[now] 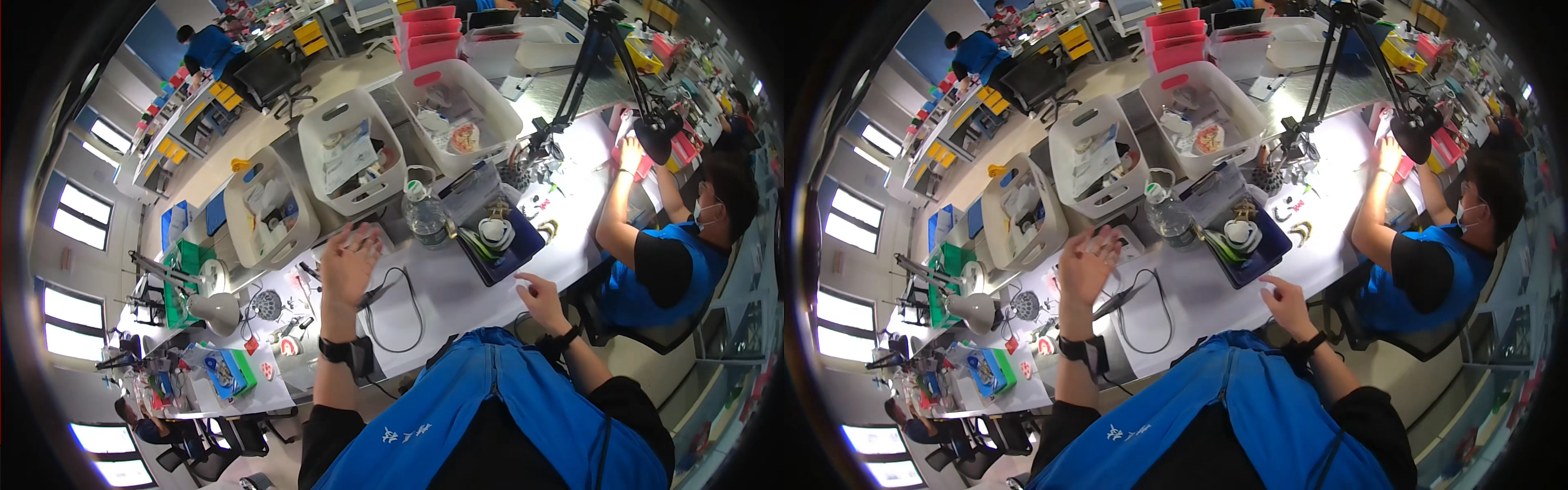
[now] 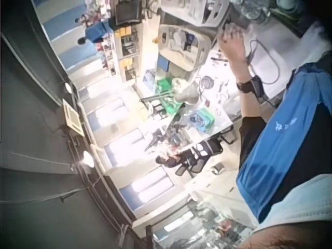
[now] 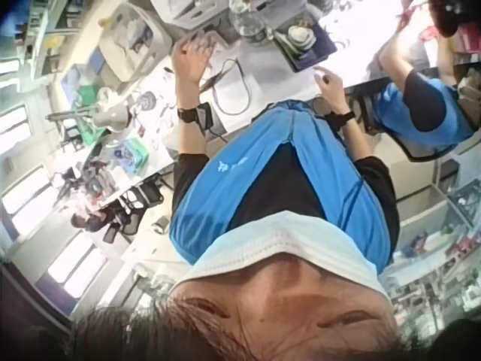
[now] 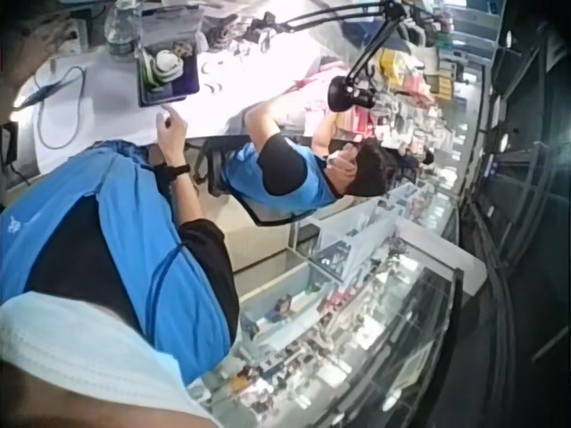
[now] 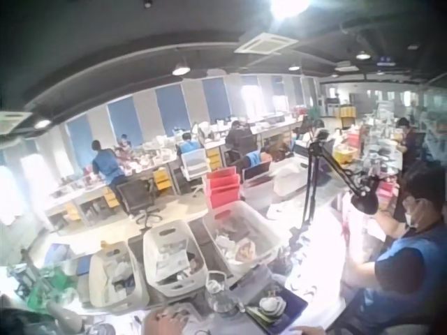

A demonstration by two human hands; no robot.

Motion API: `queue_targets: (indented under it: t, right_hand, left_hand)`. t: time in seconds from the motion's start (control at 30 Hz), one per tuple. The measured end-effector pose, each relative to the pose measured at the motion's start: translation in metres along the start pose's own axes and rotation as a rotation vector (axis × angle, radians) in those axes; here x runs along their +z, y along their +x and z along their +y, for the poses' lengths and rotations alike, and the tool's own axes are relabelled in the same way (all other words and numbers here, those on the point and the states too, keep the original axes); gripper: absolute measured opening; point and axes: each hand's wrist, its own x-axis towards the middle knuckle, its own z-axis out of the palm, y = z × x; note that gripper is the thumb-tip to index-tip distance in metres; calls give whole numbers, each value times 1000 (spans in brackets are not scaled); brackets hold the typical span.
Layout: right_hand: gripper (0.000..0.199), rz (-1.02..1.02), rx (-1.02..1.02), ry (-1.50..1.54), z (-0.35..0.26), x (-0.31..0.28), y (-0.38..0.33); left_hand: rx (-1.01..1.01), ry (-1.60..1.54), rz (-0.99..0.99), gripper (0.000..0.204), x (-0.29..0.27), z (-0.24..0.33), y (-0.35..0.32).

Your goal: Polishing and inspecting dental prosthetics using a rotary tool and pliers at a dental lab workstation.

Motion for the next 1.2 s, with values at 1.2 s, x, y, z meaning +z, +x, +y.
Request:
queue_targets:
  t: [1.2]
  right_hand:
    - [28, -204, 534, 103, 151, -67, -95]
  left_hand:
    - [323, 105, 200, 55, 19, 27, -130]
